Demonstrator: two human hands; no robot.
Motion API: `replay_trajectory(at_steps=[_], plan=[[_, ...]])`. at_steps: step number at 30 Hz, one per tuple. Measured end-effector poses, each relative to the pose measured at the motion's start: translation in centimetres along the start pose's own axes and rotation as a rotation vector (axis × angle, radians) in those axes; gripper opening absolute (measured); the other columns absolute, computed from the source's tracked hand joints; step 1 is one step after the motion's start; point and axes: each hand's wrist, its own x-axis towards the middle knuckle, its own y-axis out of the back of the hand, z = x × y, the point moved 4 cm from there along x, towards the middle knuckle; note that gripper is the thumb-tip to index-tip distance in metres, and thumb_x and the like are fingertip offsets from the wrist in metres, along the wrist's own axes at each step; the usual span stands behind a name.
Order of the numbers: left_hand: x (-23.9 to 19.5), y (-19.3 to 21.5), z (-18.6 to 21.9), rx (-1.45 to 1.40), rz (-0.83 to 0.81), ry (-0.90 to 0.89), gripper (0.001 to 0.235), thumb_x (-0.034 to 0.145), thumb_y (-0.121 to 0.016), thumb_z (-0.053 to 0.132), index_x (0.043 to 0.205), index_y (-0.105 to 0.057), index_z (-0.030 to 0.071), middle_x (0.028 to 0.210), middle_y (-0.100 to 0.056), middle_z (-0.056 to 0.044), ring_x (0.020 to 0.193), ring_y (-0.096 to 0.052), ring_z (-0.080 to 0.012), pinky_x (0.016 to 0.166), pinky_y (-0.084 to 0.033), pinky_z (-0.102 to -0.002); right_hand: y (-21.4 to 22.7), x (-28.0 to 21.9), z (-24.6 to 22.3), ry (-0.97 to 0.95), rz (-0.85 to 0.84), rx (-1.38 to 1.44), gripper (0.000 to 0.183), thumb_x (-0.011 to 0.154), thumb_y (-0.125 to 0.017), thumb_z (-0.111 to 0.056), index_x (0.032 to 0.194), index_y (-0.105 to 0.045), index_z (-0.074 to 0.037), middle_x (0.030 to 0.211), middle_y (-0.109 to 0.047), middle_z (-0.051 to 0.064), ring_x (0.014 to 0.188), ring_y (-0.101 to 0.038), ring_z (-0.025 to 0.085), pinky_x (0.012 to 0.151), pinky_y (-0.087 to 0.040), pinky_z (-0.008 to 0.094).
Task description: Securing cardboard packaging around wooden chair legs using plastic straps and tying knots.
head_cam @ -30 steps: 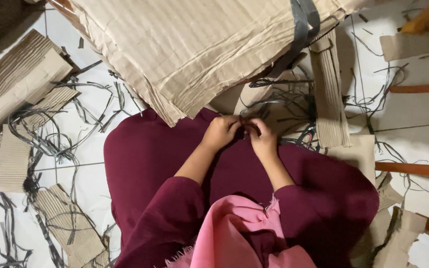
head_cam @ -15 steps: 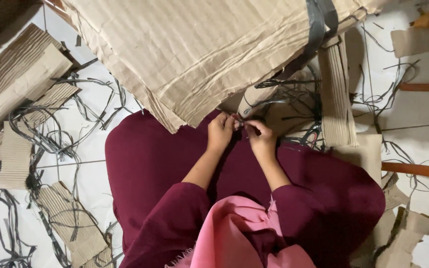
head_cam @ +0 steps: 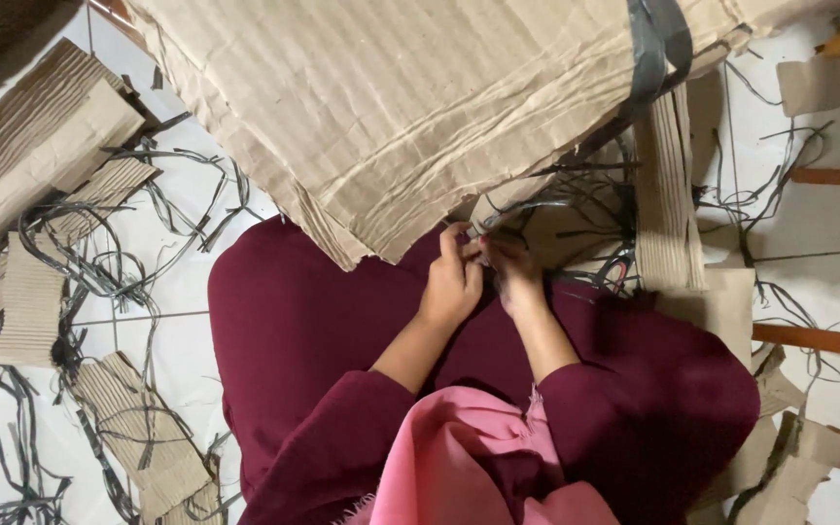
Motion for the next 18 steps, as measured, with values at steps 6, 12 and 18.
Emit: replay_trajectory(at_steps=[6,12,18], plan=[[1.4,-0.5,-5.5,-0.136,0.138,0.045,0.042,0.089,-0.049,0.003,0.130,-0.040,0.005,0.097,-0.079,-0.015,0.093,-0.076,-0.0283,0.087,-0.059,-0.041,0.4,1.9,1.5,-0.256,-0.088,0.118,0.013,0.088,-0.068,0.000,0.099,-0.074,-0.002,0.083,-0.065,0.012,0.053,-0.050,0.014,0.046,-0.049,0.030],[2.0,-0.9,-9.5,-0.345,0.187,0.222,0.042,0.089,-0.058,-0.003,0.127,-0.043,0.004,0.106,-0.077,-0.016,0.089,-0.075,-0.0223,0.079,-0.061,-0.035,-0.3,0.4,0.0,-0.300,-0.116,0.091,0.006,0.100,-0.061,-0.008,0.101,-0.067,-0.007,0.079,-0.051,0.003,0.048,-0.037,0.005,0.038,-0.032,0.019],[2.1,-0.8,-7.8,-0.110,0.156,0.266,0.015,0.087,-0.073,0.014,0.102,-0.075,0.013,0.094,-0.080,-0.006,0.080,-0.075,-0.0150,0.065,-0.059,-0.030,0.1,0.3,0.3,-0.285,-0.101,0.094,0.005,0.094,-0.065,-0.004,0.097,-0.068,-0.006,0.073,-0.049,0.001,0.050,-0.040,0.007,0.042,-0.036,0.020]])
